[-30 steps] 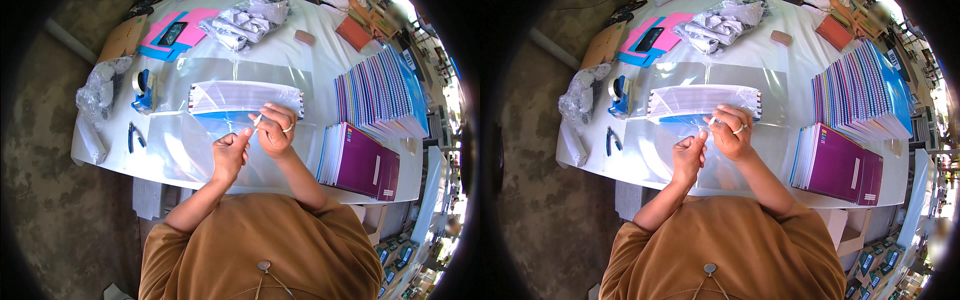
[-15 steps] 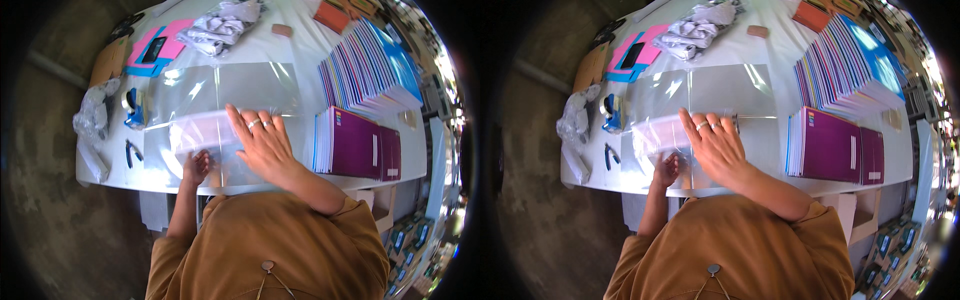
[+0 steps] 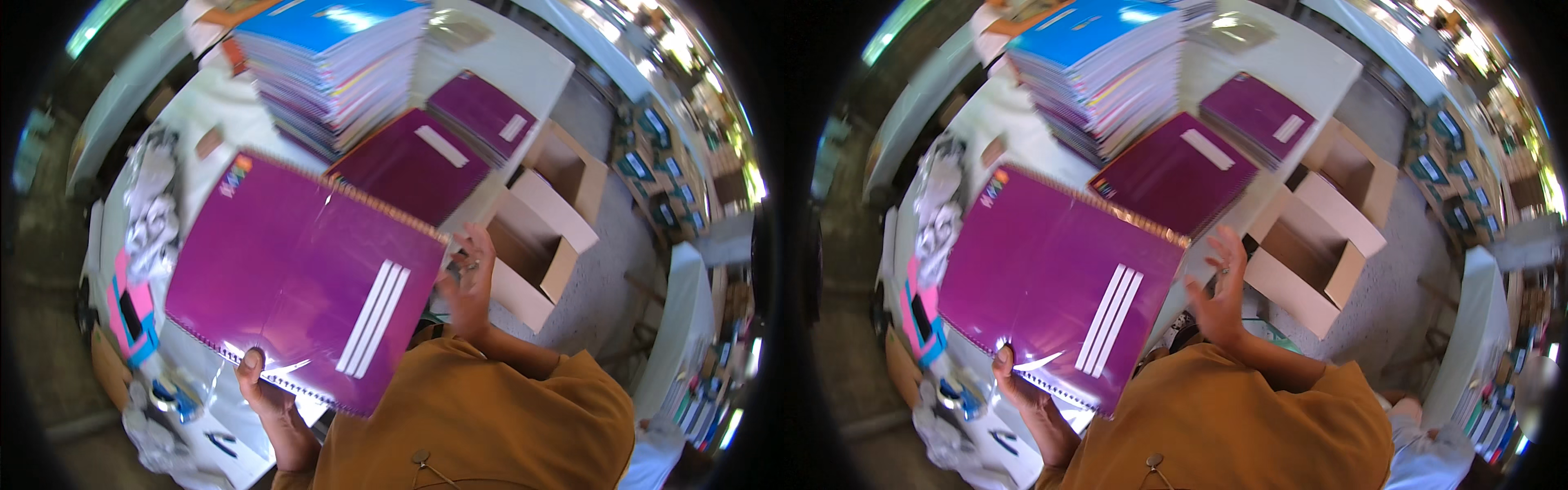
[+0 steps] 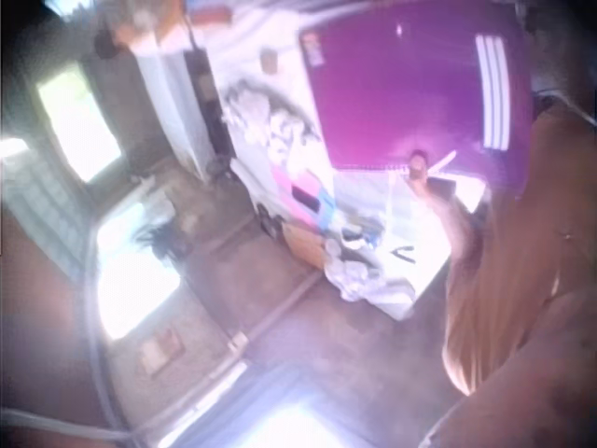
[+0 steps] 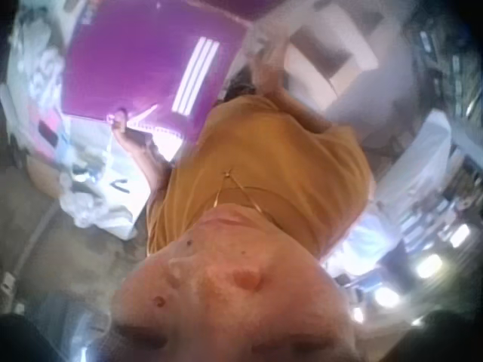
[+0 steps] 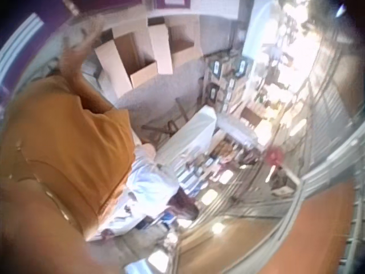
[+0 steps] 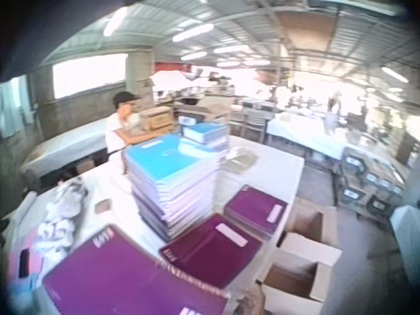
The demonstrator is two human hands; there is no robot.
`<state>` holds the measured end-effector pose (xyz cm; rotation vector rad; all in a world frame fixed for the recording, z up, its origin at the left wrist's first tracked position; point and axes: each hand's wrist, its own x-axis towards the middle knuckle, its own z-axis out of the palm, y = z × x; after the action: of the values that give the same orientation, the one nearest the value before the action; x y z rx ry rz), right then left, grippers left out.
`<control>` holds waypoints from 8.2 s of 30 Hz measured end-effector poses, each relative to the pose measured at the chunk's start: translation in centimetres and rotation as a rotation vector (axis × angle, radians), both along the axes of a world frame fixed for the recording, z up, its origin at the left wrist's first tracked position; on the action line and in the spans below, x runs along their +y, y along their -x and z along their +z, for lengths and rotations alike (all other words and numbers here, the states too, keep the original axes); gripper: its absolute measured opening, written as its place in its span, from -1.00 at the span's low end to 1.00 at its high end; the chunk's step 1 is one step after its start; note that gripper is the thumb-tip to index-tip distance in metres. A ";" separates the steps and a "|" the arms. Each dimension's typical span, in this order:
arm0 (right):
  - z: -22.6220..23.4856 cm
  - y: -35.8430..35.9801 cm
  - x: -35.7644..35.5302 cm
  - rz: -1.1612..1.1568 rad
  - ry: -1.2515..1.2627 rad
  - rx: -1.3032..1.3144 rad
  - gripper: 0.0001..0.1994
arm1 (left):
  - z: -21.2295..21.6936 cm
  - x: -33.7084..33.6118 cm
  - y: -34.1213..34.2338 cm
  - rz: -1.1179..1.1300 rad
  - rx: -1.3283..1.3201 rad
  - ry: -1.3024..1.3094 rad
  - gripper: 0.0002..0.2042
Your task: The person places stacks of notebooks into individual plastic sleeves one at a time and then moves them aside.
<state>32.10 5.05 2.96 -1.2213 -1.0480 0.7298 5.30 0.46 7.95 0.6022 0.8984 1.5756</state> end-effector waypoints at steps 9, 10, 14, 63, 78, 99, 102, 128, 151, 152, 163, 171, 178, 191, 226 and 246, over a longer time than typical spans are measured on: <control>4.0 -13.7 9.6 0.135 -0.068 0.936 -0.60 | 4.3 18.8 -22.0 -0.387 0.169 -0.026 -0.54; 2.9 -16.8 12.1 0.132 -0.133 0.858 -0.61 | 5.5 18.9 -23.5 -0.361 0.338 0.004 -0.43; -3.1 -25.5 20.1 0.105 -0.240 0.789 -0.60 | 6.5 15.7 -23.8 -0.407 0.475 -0.325 -0.32; 9.2 -10.3 40.0 0.344 0.064 -0.058 -0.73 | 12.2 30.2 -10.0 -0.416 0.367 0.188 0.11; 12.2 -5.5 29.1 0.517 0.141 0.302 -0.49 | 9.3 31.3 -6.2 -0.137 0.518 0.367 -0.46; 1.6 9.5 7.1 1.369 0.012 -0.071 -0.16 | -9.8 -6.5 11.5 0.100 0.348 0.198 -0.41; -1.9 13.4 5.5 1.530 0.056 -0.034 -0.34 | -11.5 -12.8 12.7 0.109 1.094 0.322 -0.69; -7.7 23.1 4.9 1.296 0.538 -0.401 -0.44 | -13.0 -10.5 17.2 0.120 0.563 0.496 -0.20; -17.3 17.0 9.3 0.215 0.098 -1.226 -0.71 | -21.5 -11.9 26.6 0.970 1.613 1.476 -0.63; -17.1 17.1 9.4 0.214 0.100 -1.226 -0.71 | -21.4 -12.1 26.9 0.968 1.615 1.475 -0.63; -16.5 17.6 10.4 0.447 0.375 -1.002 -0.59 | -21.5 -10.3 28.5 1.017 1.483 1.388 -0.68; -19.4 17.5 10.4 0.126 0.021 -1.086 -0.80 | -21.6 -8.4 27.8 1.191 1.503 1.397 -0.84; -18.3 17.7 10.4 0.057 0.100 -0.970 -0.53 | -20.7 -11.0 29.6 1.256 1.295 1.097 -0.88; -17.5 12.5 15.5 0.331 0.482 -0.571 -0.65 | -19.3 -12.1 28.3 0.915 1.338 1.300 -0.61; -11.8 14.8 13.9 0.697 0.416 -0.189 -0.70 | -17.0 -13.3 30.7 1.030 0.737 0.525 -0.55; -7.1 30.5 7.2 1.359 0.416 0.299 -0.79 | -11.8 -4.6 22.5 0.042 0.754 0.055 -0.98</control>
<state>1.63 12.28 -4.14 -0.5254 -1.4449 2.1737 -17.19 -4.11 -3.89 1.1793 1.5067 1.3542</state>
